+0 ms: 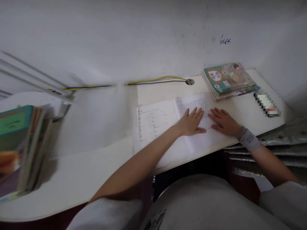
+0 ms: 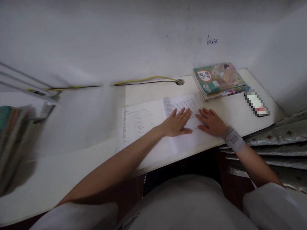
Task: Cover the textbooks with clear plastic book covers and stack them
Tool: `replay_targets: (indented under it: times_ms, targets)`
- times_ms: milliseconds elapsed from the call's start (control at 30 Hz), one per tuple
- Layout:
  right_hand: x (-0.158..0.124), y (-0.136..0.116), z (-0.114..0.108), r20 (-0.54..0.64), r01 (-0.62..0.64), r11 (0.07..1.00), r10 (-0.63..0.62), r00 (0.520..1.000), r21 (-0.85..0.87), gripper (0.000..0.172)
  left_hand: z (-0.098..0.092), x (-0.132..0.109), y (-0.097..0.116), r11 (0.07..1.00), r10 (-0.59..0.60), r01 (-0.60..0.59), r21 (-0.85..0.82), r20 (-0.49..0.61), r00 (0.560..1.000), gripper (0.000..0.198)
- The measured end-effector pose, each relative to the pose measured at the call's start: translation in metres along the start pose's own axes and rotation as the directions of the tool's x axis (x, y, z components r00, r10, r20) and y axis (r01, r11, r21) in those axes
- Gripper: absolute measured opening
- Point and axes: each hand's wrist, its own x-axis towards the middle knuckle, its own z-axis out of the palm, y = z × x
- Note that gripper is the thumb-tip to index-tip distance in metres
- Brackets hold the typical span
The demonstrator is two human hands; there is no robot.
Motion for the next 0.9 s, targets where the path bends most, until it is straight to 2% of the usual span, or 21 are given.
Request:
replay_targets:
  times_ms: [167,233,300,367,433,533,600,700,800,900]
  targets:
    - [0.000,0.001,0.001,-0.005,0.003,1.000,-0.003,1.000,-0.018,0.058,0.006,0.025,-0.001,0.996,0.083,-0.083,-0.033,-0.028,0.996,0.097]
    - [0.000,0.002,0.002,-0.012,0.002,1.000,-0.003,1.000,-0.013,0.058,0.007,0.031,0.002,0.993,0.100,-0.104,-0.045,-0.096,0.990,0.099]
    - [-0.001,0.003,0.003,-0.020,0.001,1.000,-0.001,1.000,-0.001,0.058,0.005,0.026,0.009,0.993,0.093,-0.104,-0.047,-0.195,0.976,0.097]
    - [-0.002,0.004,0.004,-0.029,-0.001,1.000,0.001,1.000,0.009,0.057,0.002,0.009,0.015,0.997,0.056,-0.067,-0.024,-0.301,0.952,0.091]
    - [-0.003,0.006,0.006,-0.041,-0.001,1.000,0.002,0.999,0.016,0.056,0.002,-0.020,0.018,0.999,-0.036,0.035,-0.011,-0.399,0.916,0.082]
    - [-0.003,0.008,0.008,-0.053,0.011,1.000,-0.010,0.999,0.016,0.056,0.014,-0.073,0.010,0.953,-0.301,0.278,-0.122,-0.494,0.816,0.077]
    - [-0.004,0.010,0.010,-0.060,0.020,1.000,-0.020,0.998,0.005,0.056,0.029,-0.104,-0.003,0.891,-0.454,0.393,-0.227,-0.475,0.754,0.077]
    - [-0.004,0.013,0.013,-0.073,0.028,0.999,-0.029,0.997,-0.023,0.056,0.052,-0.136,-0.020,0.823,-0.567,0.496,-0.275,-0.427,0.704,0.080]
    - [-0.005,0.013,0.014,-0.071,0.026,0.999,-0.029,0.997,-0.045,0.055,0.064,-0.152,-0.030,0.760,-0.646,0.584,-0.285,-0.426,0.633,0.083]
    - [-0.005,0.000,0.010,-0.079,0.005,0.997,-0.011,0.997,-0.079,0.052,0.069,-0.161,-0.035,0.714,-0.694,0.626,-0.313,-0.435,0.574,0.084]
